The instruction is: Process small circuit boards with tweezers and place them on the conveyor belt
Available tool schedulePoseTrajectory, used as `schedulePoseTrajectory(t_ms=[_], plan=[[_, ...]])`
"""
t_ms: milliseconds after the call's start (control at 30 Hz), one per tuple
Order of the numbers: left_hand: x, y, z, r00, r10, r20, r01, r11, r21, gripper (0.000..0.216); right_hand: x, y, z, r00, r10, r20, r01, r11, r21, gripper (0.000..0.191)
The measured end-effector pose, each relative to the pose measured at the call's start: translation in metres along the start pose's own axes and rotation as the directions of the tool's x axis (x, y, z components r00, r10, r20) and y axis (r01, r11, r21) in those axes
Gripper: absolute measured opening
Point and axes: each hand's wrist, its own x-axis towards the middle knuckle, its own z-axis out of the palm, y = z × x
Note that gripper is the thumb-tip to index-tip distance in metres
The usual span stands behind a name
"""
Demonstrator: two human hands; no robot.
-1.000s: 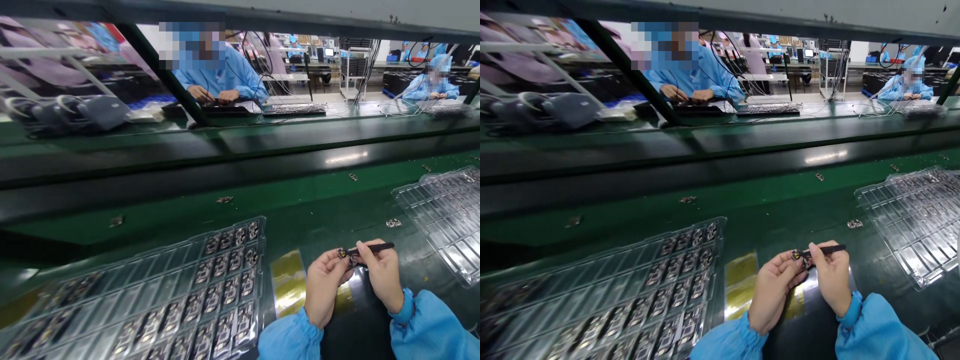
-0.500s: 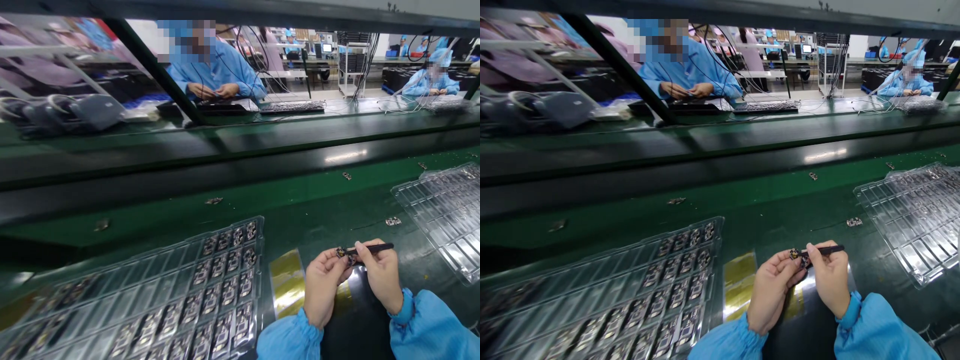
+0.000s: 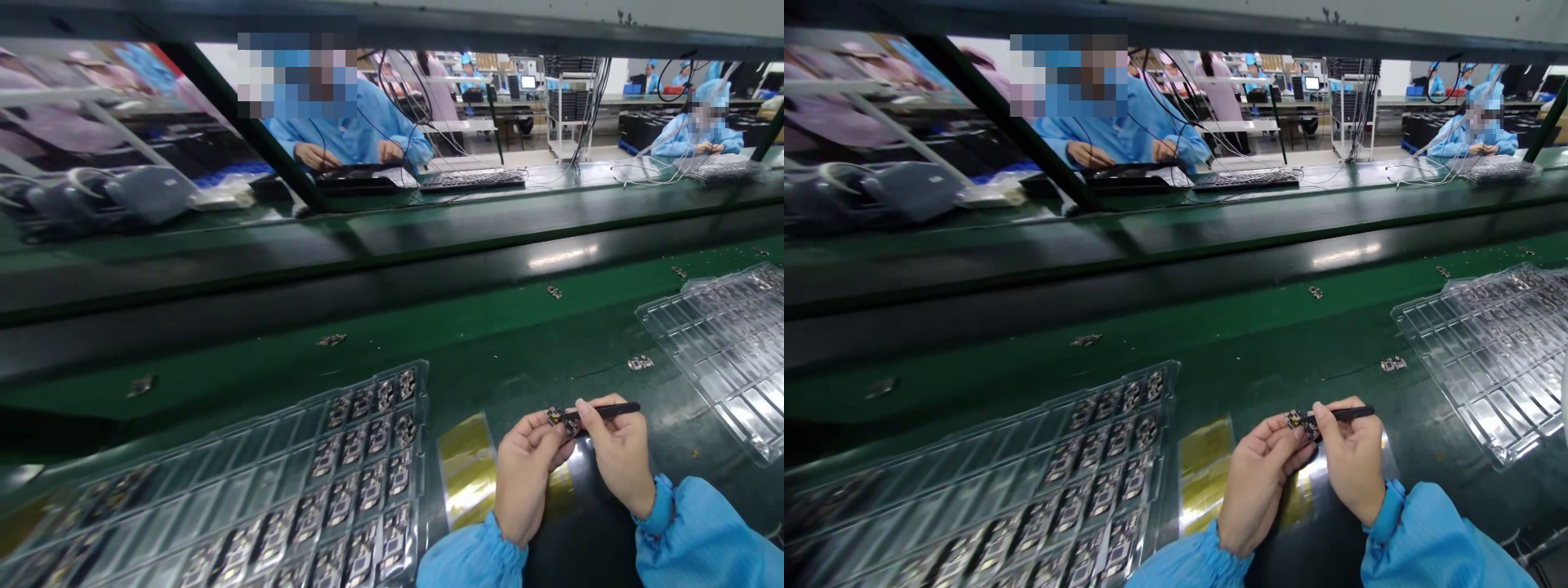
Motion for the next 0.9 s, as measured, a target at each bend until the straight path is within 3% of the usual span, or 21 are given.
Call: schedulePoseTrajectory(t_ms=[567, 733, 833, 900], plan=[[0.0, 0.0, -0.003, 1.0, 0.009, -0.01, -0.009, 0.999, -0.039, 0.027, -0.002, 0.001, -0.001, 0.996, -0.05, 0.07, 0.054, 0.996, -0.067, 0.018], [-0.001, -0.002, -0.002, 1.0, 0.014, 0.002, -0.014, 1.0, -0.024, 0.025, -0.001, -0.003, -0.007, 0.978, -0.19, 0.084, 0.204, 0.957, -0.206, 0.014], [-0.004, -0.003, -0.003, 0.999, 0.031, -0.03, -0.032, 0.999, -0.036, 0.025, 0.0, -0.003, -0.018, 0.929, -0.363, 0.066, 0.366, 0.881, -0.301, 0.011], [-0.005, 0.0, -0.003, 0.998, 0.033, -0.057, -0.036, 0.998, -0.047, 0.025, 0.003, 0.0, -0.026, 0.904, -0.428, -0.001, 0.402, 0.849, -0.342, 0.012]])
